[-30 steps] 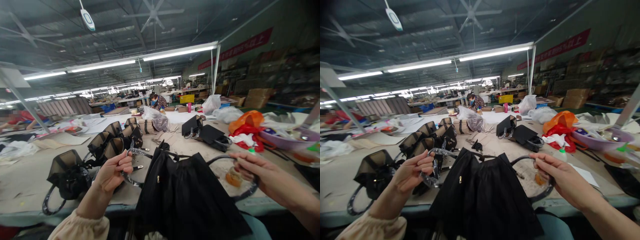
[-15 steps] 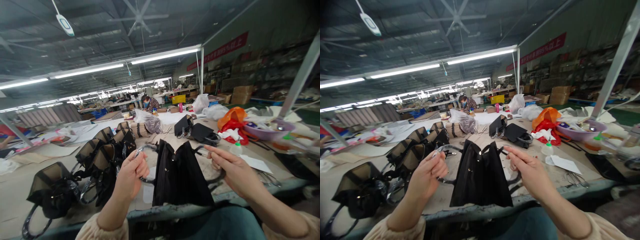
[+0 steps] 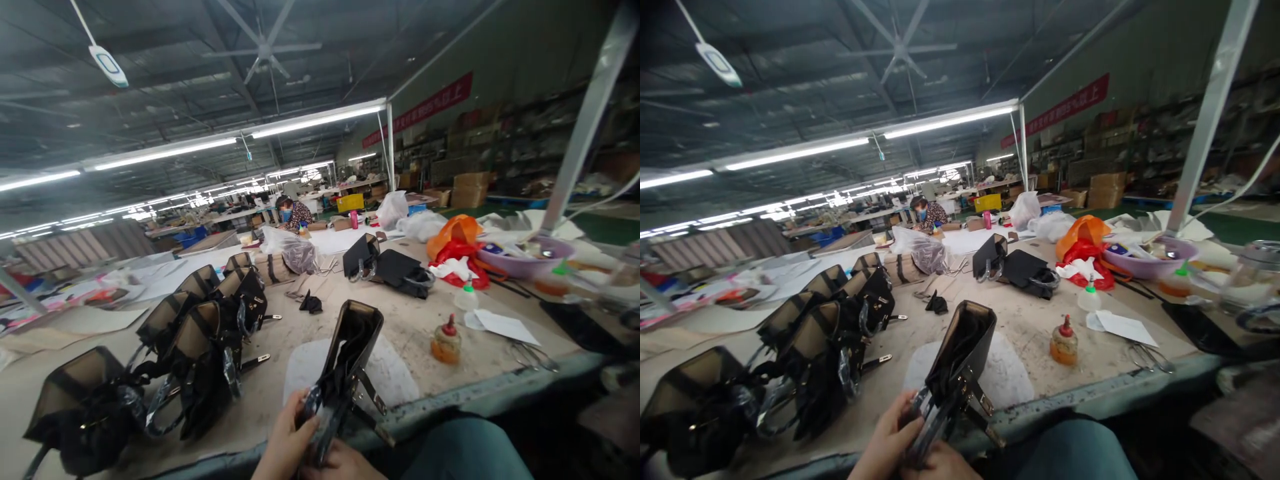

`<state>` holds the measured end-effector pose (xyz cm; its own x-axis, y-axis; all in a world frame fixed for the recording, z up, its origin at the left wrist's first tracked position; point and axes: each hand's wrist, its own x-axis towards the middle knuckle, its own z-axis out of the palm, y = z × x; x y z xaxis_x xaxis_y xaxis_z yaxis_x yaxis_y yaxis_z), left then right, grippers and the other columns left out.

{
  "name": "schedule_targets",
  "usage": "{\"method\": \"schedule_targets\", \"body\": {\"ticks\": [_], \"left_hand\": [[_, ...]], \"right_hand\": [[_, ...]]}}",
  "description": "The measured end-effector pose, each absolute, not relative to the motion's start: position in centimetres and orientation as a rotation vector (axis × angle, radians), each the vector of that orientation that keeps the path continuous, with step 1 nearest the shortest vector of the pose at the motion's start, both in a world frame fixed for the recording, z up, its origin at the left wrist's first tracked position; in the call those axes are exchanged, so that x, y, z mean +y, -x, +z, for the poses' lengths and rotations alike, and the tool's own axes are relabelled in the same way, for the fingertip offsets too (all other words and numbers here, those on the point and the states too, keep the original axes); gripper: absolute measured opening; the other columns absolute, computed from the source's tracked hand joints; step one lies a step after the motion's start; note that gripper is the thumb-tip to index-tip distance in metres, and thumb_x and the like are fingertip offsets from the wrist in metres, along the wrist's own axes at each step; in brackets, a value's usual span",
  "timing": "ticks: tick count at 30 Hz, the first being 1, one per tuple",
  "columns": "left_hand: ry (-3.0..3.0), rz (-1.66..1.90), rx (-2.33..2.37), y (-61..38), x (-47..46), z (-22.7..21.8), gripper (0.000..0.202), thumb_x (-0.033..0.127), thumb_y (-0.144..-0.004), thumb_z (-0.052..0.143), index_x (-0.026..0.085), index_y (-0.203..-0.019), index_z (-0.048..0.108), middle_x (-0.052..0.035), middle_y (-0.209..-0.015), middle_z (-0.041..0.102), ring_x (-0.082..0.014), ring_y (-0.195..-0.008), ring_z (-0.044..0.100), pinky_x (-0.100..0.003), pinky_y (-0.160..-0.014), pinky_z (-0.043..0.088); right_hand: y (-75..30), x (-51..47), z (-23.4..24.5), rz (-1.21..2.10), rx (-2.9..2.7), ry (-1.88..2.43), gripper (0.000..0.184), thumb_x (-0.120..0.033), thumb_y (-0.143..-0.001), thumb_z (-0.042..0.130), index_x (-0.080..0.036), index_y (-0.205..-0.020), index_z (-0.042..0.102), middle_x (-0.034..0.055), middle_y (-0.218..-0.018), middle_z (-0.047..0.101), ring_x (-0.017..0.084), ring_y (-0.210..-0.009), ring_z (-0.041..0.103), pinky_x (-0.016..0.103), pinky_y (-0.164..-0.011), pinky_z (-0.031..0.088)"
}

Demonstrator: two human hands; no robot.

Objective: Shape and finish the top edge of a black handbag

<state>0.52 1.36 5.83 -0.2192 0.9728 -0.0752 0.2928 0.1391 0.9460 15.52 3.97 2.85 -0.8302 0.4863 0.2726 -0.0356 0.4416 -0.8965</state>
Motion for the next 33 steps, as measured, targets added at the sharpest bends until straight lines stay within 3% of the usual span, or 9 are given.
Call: {"method": "schedule_targets", "body": {"ticks": [4, 8, 14, 19, 23, 28, 33], "left_hand": [[-1.317, 1.04, 1.855, -0.9, 2.1, 6.9, 0.044, 0.03, -0.078, 0.052, 0.016, -0.12, 0.05, -0.0042, -0.084, 0.063, -0.0196, -0.078, 0.059, -0.032, -0.074, 0.045], [-1.552, 0.959, 1.989, -1.9, 3.0, 7.8, 0.039, 0.024, -0.079, 0.049, 0.018, -0.117, 0.055, -0.0082, -0.105, 0.061, -0.0224, -0.1, 0.056, -0.036, -0.091, 0.041], [-1.709, 1.019, 1.956, -2.8, 2.9, 7.5, 0.05, 0.016, -0.075, 0.049, 0.022, -0.125, 0.05, -0.007, -0.113, 0.055, -0.019, -0.103, 0.055, -0.032, -0.093, 0.043], [-1.752, 0.961, 1.991, -1.6, 5.6, 7.0, 0.038, 0.024, -0.079, 0.052, 0.02, -0.117, 0.058, -0.0073, -0.104, 0.061, -0.02, -0.097, 0.057, -0.033, -0.089, 0.045], [-1.765, 0.923, 2.031, -0.3, 8.5, 6.2, 0.032, 0.02, -0.086, 0.041, 0.021, -0.108, 0.064, -0.0055, -0.098, 0.065, -0.0181, -0.092, 0.059, -0.03, -0.083, 0.046], [-1.723, 0.864, 2.172, -0.1, 10.4, 6.2, 0.032, 0.019, -0.088, 0.035, 0.019, -0.105, 0.062, -0.0064, -0.097, 0.066, -0.0184, -0.09, 0.06, -0.028, -0.08, 0.045], [-1.836, 1.041, 2.178, -0.8, 10.9, 7.1, 0.043, 0.008, -0.077, 0.04, 0.017, -0.117, 0.053, -0.0113, -0.119, 0.055, -0.021, -0.106, 0.054, -0.033, -0.092, 0.043]], "right_hand": [[-15.4, 3.9, 2.8, 1.449, -2.367, 0.258, 0.042, -0.026, -0.086, 0.051, -0.026, -0.127, 0.054, 0.0067, -0.13, 0.055, 0.023, -0.119, 0.05, 0.029, -0.099, 0.039], [-15.9, 4.3, 2.4, 1.275, -2.583, 0.248, 0.062, -0.017, -0.069, 0.063, -0.025, -0.13, 0.051, 0.0095, -0.135, 0.049, 0.028, -0.123, 0.044, 0.033, -0.101, 0.036], [-16.8, 4.1, 4.3, 1.237, -2.588, 0.373, 0.056, -0.011, -0.069, 0.056, -0.027, -0.123, 0.057, 0.0064, -0.125, 0.058, 0.024, -0.117, 0.049, 0.031, -0.1, 0.036], [-15.3, 6.0, 5.4, 1.061, -2.64, 0.613, 0.049, -0.006, -0.071, 0.045, -0.022, -0.113, 0.063, 0.009, -0.104, 0.067, 0.024, -0.1, 0.059, 0.033, -0.088, 0.044], [-14.2, 8.1, 4.8, 1.05, -2.617, 0.665, 0.057, -0.002, -0.065, 0.043, -0.022, -0.115, 0.063, 0.0079, -0.108, 0.067, 0.022, -0.106, 0.057, 0.032, -0.091, 0.042], [-14.7, 8.1, 4.2, 1.108, -2.597, 0.742, 0.051, -0.011, -0.069, 0.051, -0.023, -0.117, 0.063, 0.0095, -0.113, 0.062, 0.023, -0.105, 0.056, 0.032, -0.092, 0.041], [-15.7, 7.5, 4.1, 1.124, -2.586, 0.794, 0.042, -0.012, -0.071, 0.052, -0.025, -0.108, 0.066, 0.0085, -0.115, 0.057, 0.022, -0.107, 0.053, 0.031, -0.094, 0.04]]}}
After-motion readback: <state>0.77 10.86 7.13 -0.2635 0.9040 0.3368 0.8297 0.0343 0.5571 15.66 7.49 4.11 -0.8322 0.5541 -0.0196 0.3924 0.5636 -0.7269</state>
